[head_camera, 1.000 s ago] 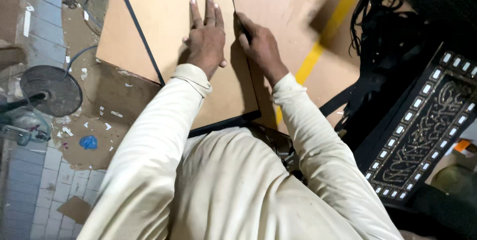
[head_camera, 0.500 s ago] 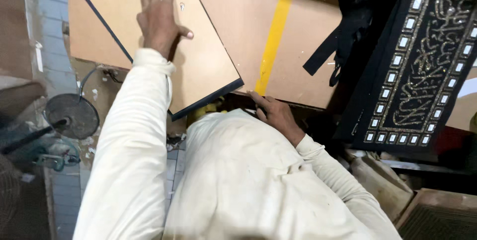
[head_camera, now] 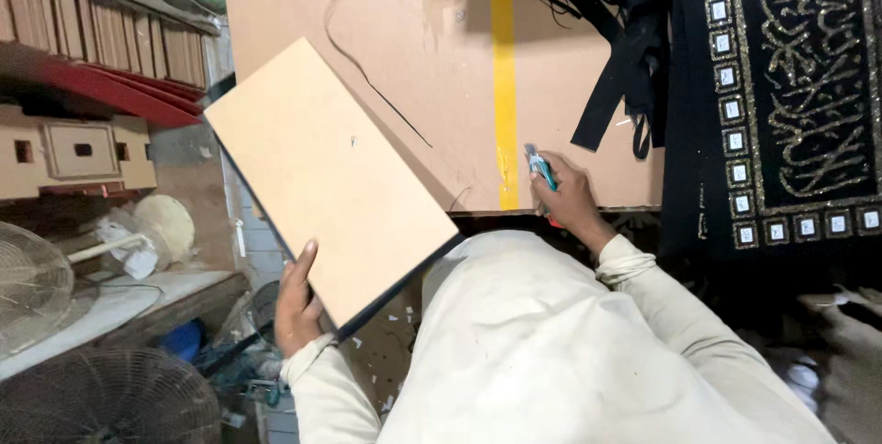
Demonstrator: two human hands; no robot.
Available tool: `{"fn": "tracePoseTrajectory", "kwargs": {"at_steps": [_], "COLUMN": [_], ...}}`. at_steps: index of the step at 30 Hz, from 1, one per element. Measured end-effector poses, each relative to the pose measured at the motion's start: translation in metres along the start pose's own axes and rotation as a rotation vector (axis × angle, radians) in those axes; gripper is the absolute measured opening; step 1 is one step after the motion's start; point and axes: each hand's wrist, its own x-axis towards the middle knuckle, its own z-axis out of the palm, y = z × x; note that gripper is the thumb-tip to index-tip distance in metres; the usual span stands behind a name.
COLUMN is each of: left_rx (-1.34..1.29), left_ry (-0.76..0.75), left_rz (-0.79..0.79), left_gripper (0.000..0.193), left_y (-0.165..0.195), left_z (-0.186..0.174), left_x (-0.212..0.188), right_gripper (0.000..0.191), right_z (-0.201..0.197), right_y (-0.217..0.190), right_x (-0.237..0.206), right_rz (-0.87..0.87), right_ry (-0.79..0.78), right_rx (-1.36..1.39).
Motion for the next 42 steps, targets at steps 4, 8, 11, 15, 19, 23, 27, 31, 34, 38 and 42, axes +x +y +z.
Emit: {"fn": "tracePoseTrajectory", "kwargs": {"at_steps": [4,8,11,15,19,23,27,31,34,38,42], "left_rx": [-0.229,-0.397,-0.416,-0.499,-0.464,-0.378,-0.336,-0.392,-0.557,-0.457,-0.423], "left_ry": [0.191,0.230,0.151,0.048,0.008,-0.055,-0.018,0.107,0.102,0.114,0.121], "left_rz": [-0.159,0.056,0.134,0.167,0.223,0.236,0.202,0.213,0.281,0.100,-0.245], "left_gripper": [0.037,0.043,0.047,0.053,0.051,0.050,0.048,0.047,0.048,0.046,0.036], "left_y": [0.077,0.070,0.044,0.034,0.065,0.103,0.135,0.153,0.143,0.089,0.022], "left_z": [0.004,0.012,0.004,-0.006,-0.020,-0.022,-0.018,-0.050,-0.093,-0.135,-0.125], "left_x": [-0.009,0.031,0.062,0.089,0.109,0.120,0.122,0.136,0.174,0.229,0.274], "right_gripper": [0.036,0.036,0.036,0.030,0.026,0.050,0.047,0.031,0.030,0.036,0.050], "right_z": [-0.007,-0.009,-0.003,0.009,0.020,0.043,0.086,0.119,0.136,0.186,0.217], "right_y": [-0.001,0.001,0.006,-0.007,-0.068,-0.154,-0.201,-0.193,-0.177,-0.158,-0.130], "right_x": [0.001,0.000,0.001,0.005,0.013,0.018,0.039,0.073,0.108,0.130,0.126], "right_rz": [-0.004,-0.033,-0.024,0.151,0.034,-0.144,-0.089,0.021,0.064,-0.467,-0.580], "right_ry": [-0.035,-0.010,0.016,0.063,0.040,-0.082,-0.345,-0.158,0.211,0.118,-0.145], "right_rx": [-0.006,-0.054,-0.026,0.188,0.446,0.376,0.297,0.206,0.101,-0.389,-0.475]}}
